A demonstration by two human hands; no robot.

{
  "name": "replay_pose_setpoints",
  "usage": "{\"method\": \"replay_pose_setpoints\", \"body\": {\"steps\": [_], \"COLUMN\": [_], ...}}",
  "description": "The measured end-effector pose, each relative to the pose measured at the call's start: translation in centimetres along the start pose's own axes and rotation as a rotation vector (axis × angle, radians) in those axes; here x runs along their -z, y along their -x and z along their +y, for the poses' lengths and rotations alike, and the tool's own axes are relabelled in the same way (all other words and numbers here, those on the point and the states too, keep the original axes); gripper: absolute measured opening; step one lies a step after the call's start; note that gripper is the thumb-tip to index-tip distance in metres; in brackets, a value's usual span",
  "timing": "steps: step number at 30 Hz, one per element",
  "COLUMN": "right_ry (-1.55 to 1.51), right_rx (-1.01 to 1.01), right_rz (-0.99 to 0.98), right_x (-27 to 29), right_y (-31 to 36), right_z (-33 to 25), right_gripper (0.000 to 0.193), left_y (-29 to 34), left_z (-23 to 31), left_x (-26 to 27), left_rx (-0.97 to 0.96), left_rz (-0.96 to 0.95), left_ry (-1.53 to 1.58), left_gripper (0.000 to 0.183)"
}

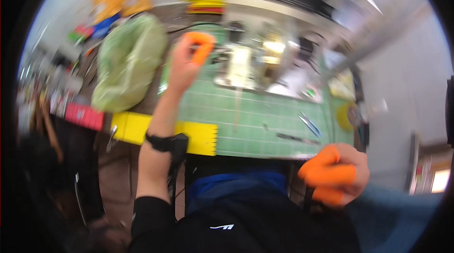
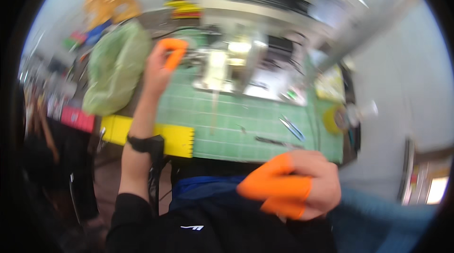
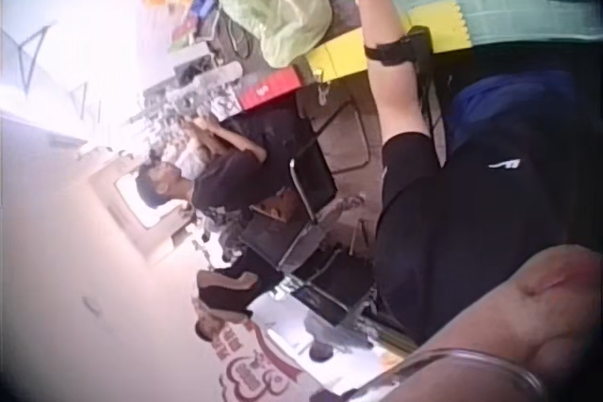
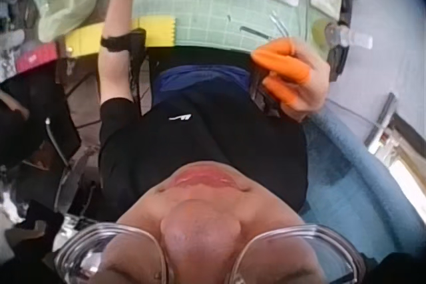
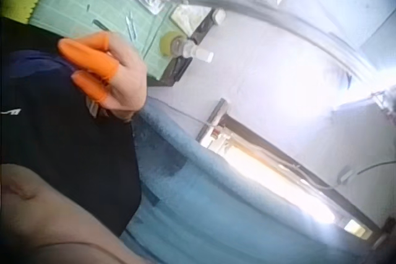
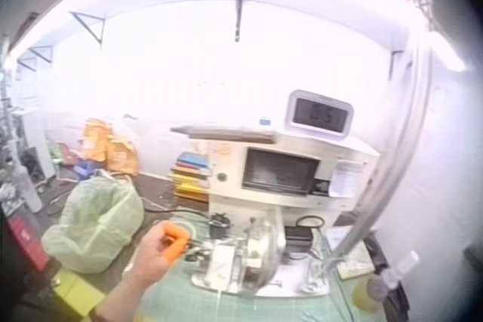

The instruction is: The recorder is using a small machine and hand tools to manufacture or assemble small metal and plastic components at a workstation.

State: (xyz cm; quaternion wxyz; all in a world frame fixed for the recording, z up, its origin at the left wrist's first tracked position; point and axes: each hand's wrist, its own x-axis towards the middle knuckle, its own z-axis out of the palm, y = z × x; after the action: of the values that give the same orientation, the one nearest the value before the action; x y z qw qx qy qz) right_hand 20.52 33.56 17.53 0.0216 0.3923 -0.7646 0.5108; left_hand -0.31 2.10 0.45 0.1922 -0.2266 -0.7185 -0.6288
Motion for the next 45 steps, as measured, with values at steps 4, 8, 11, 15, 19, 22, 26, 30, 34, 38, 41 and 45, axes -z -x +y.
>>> {"method": "replay_pose_setpoints", "body": {"steps": [4,8,11,15,19,22,26,30,34,38,41,45], "right_ry": [0.63,0.705,0.769,0.76,0.583,0.531,0.588,0.604,0.047,-0.761,-0.913,-1.82], "right_rx": [-0.617,-0.724,-0.72,-0.743,-0.821,-0.85,-0.832,-0.711,-0.506,-0.728,-0.811,-0.73], "right_rz": [0.121,0.094,0.07,0.109,0.184,0.224,0.268,0.329,0.003,-0.405,-0.265,-0.057], "right_x": [-0.2,0.3,-0.7,-1.2,-0.2,0.6,1.2,2.6,1.5,-3.4,-9.3,-11.2], "right_y": [4.2,7.9,7.8,7.9,8.7,9.2,8.9,6.5,2.6,-0.9,-3.7,-5.9], "right_z": [5.0,11.5,12.8,13.6,14.7,15.6,14.5,10.3,7.2,8.6,10.2,14.7], "right_gripper": [0.043,0.04,0.037,0.038,0.042,0.042,0.032,0.019,0.015,0.02,0.03,0.057], "left_y": [0.1,0.9,1.3,0.4,-0.7,-1.5,-1.6,-1.6,-1.7,-1.3,-1.7,-1.7], "left_z": [1.9,2.5,2.6,5.0,6.1,6.3,7.0,6.9,4.3,3.8,3.6,3.7], "left_x": [-0.5,0.9,1.5,0.8,0.9,1.7,1.7,0.0,-0.4,-0.3,-0.6,-0.6], "left_rx": [-0.001,-0.022,-0.107,-0.231,-0.295,-0.247,-0.278,-0.204,-0.001,0.048,0.016,-0.023], "left_rz": [0.029,0.058,0.071,-0.05,-0.163,-0.246,-0.281,-0.262,-0.223,-0.217,-0.216,-0.204], "left_ry": [-0.04,-0.084,-0.171,-0.443,-0.684,-0.677,-0.665,-0.301,0.047,0.082,0.1,0.085], "left_gripper": [0.013,0.013,0.017,0.022,0.024,0.02,0.015,0.009,0.004,0.004,0.005,0.006]}}
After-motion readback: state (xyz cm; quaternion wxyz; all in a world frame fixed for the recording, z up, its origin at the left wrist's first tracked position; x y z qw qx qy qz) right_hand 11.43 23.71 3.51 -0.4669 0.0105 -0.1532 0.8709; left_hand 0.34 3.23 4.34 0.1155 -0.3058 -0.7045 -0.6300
